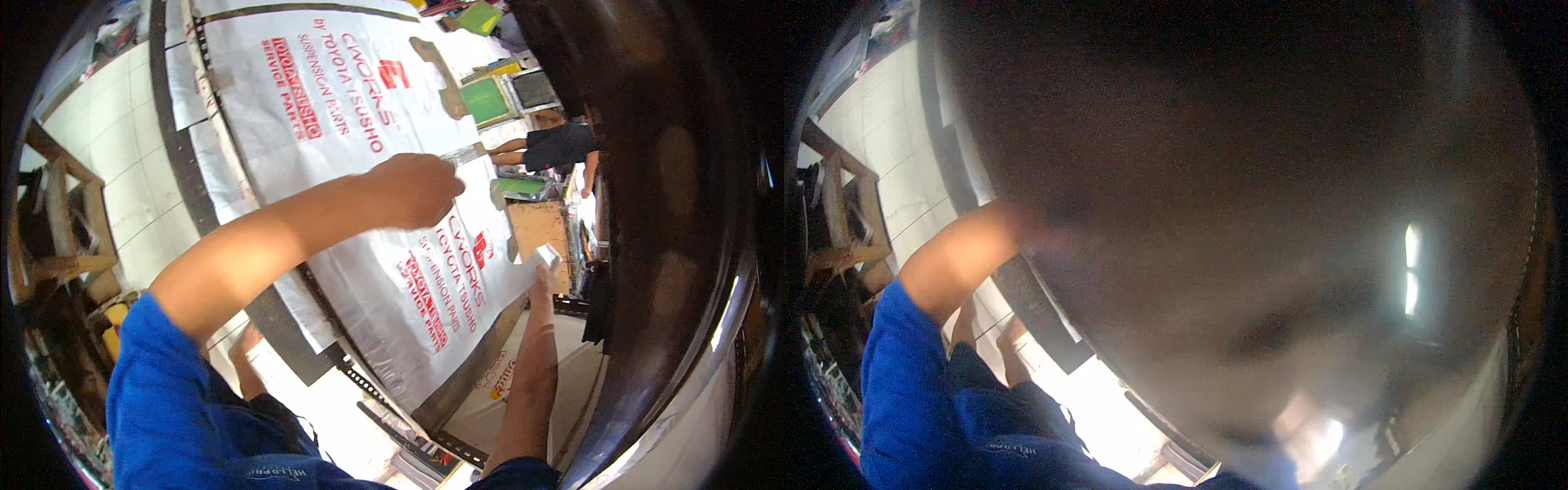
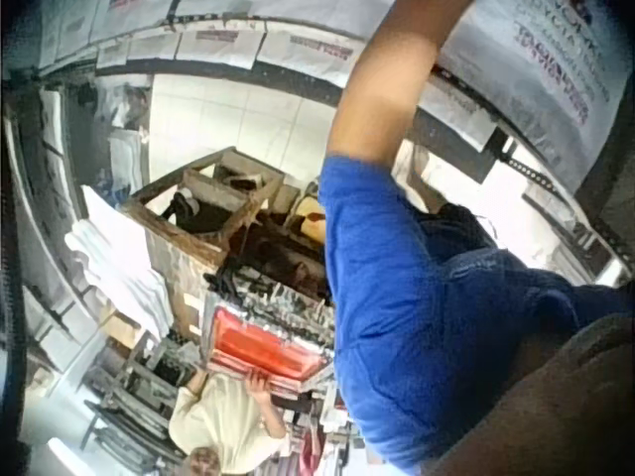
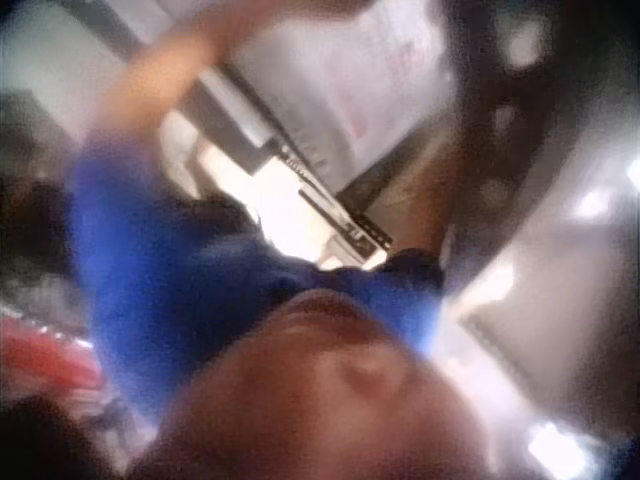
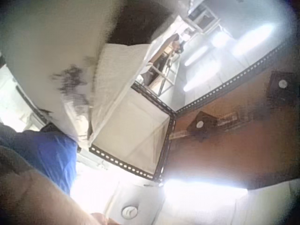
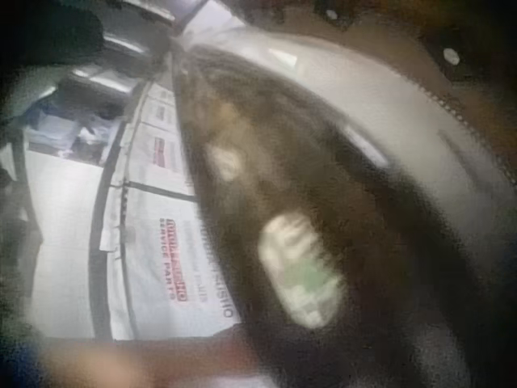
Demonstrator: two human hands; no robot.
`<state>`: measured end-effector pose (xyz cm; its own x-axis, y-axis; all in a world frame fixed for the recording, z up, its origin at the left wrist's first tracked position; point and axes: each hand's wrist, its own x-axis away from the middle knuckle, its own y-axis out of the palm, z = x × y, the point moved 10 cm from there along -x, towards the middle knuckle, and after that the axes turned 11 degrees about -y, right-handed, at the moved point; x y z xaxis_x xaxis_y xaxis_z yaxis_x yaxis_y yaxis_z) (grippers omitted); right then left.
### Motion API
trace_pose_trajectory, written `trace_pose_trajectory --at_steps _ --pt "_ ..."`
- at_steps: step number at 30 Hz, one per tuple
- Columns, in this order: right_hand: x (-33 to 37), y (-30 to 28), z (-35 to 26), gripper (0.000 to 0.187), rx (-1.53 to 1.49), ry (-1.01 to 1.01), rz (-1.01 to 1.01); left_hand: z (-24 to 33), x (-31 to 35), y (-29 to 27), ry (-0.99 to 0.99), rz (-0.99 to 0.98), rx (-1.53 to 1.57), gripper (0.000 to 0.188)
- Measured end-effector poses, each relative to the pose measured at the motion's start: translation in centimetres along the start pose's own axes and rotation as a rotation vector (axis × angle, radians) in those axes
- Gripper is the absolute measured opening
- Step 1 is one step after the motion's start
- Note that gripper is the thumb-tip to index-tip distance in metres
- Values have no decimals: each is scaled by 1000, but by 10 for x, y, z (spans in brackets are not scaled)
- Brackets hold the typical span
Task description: The person repeatedly picks up white plastic bags from a table, unfolds them, and folds them into a compact shape. The person then places the folded bags onto a metal shelf. The task is performed continuously in a repetitive loop.
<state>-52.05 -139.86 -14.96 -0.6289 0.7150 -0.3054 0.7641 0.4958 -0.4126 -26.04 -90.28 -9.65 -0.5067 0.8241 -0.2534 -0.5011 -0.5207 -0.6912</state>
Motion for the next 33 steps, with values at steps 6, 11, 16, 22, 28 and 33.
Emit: trace_pose_trajectory --at_steps 6,11,16,22,28,33 --pt "31 1 -56 57 530 -140 331 2 139 -28 21 243 -308 16" --pt "123 -32 -70 53 338 -214 313 2 154 -17 -46 157 -275 22" --pt "256 70 -153 45 482 -89 297 -16 186 4 -91 216 -299 29" --pt "293 103 -204 42 615 -57 89 -11 179 4 -59 223 -209 26" --pt "303 161 -261 38 675 -130 -47 -15 175 -8 20 153 -194 15" --pt "294 244 -351 35 723 -392 -133 -21 185 7 155 53 -159 19"
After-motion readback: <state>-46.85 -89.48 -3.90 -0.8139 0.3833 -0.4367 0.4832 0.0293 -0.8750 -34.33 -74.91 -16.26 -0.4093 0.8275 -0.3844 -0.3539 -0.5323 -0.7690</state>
